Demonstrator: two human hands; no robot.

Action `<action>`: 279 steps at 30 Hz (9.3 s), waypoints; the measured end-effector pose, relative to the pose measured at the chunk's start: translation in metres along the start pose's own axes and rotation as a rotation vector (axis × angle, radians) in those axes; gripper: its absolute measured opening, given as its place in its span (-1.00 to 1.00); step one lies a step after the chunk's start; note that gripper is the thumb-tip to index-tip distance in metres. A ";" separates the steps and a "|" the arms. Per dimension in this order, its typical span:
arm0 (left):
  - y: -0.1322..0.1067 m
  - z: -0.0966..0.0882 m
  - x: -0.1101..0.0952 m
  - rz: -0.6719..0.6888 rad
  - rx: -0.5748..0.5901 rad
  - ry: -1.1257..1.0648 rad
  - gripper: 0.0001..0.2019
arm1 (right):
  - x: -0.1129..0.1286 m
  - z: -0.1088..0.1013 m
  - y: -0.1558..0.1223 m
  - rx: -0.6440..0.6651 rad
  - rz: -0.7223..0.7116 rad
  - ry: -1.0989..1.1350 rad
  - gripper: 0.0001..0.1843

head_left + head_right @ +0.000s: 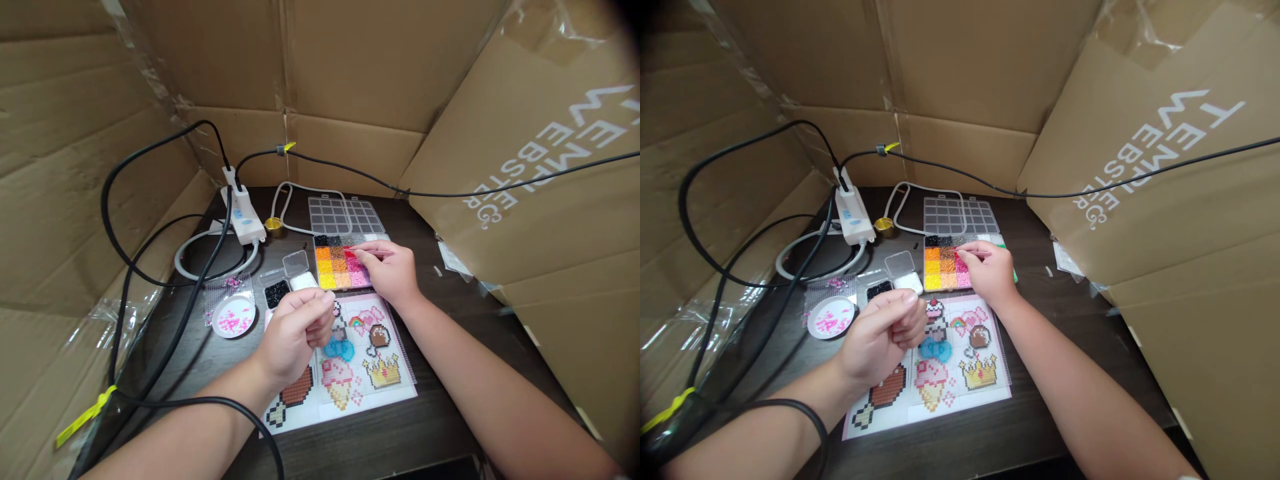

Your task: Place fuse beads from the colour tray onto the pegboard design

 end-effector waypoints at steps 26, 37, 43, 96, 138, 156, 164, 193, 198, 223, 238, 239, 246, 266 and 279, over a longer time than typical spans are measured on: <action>0.004 0.002 -0.004 0.021 -0.001 0.028 -0.61 | -0.022 -0.113 -0.068 0.359 0.105 0.055 -0.95; 0.004 0.001 -0.003 0.025 -0.006 0.021 -0.61 | -0.019 -0.110 -0.070 0.377 0.105 0.005 -0.92; 0.004 0.002 -0.004 0.018 0.001 0.048 -0.60 | -0.021 -0.110 -0.070 0.384 0.110 0.008 -0.94; 0.003 0.009 -0.007 0.063 -0.021 0.129 -0.61 | -0.002 -0.164 -0.144 0.116 0.119 -0.176 -0.88; 0.002 0.008 -0.006 0.054 0.010 0.103 -0.61 | -0.002 -0.163 -0.142 0.082 0.093 -0.133 -0.83; 0.002 0.005 -0.006 0.026 0.012 0.058 -0.61 | -0.016 -0.111 -0.091 0.138 0.159 0.009 -0.94; 0.003 0.006 -0.006 0.028 0.003 0.073 -0.62 | -0.015 -0.114 -0.091 0.149 0.152 -0.011 -0.94; 0.002 0.006 -0.006 0.014 -0.031 0.097 -0.62 | -0.013 -0.114 -0.092 0.175 0.121 -0.064 -0.96; 0.002 0.006 -0.006 0.013 -0.038 0.097 -0.62 | -0.015 -0.114 -0.092 0.160 0.131 -0.059 -0.98; 0.002 0.007 -0.006 0.014 -0.021 0.088 -0.61 | -0.019 -0.116 -0.093 0.131 0.155 -0.005 -0.99; 0.002 0.006 -0.005 0.031 0.007 0.064 -0.61 | -0.017 -0.115 -0.093 0.136 0.133 0.000 -0.94; 0.002 0.006 -0.005 0.031 0.009 0.063 -0.61 | -0.017 -0.115 -0.093 0.135 0.136 0.003 -0.94; 0.002 0.005 -0.005 0.019 0.003 0.036 -0.61 | -0.025 -0.119 -0.095 0.106 0.225 0.074 -0.96; 0.000 -0.005 -0.001 -0.004 -0.015 0.007 -0.58 | 0.007 0.008 0.018 0.042 0.031 -0.007 -0.92; 0.002 -0.004 0.000 -0.034 -0.028 0.004 -0.58 | -0.013 0.013 0.008 0.104 0.093 -0.077 -0.94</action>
Point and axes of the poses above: each hand's wrist, its own y-axis towards the middle knuckle, its own z-axis out of the palm, x = y × z, the point moved 2 cm from there along y, towards the middle knuckle, and after that the axes turned 6 degrees about -x, right-handed, at the moved point
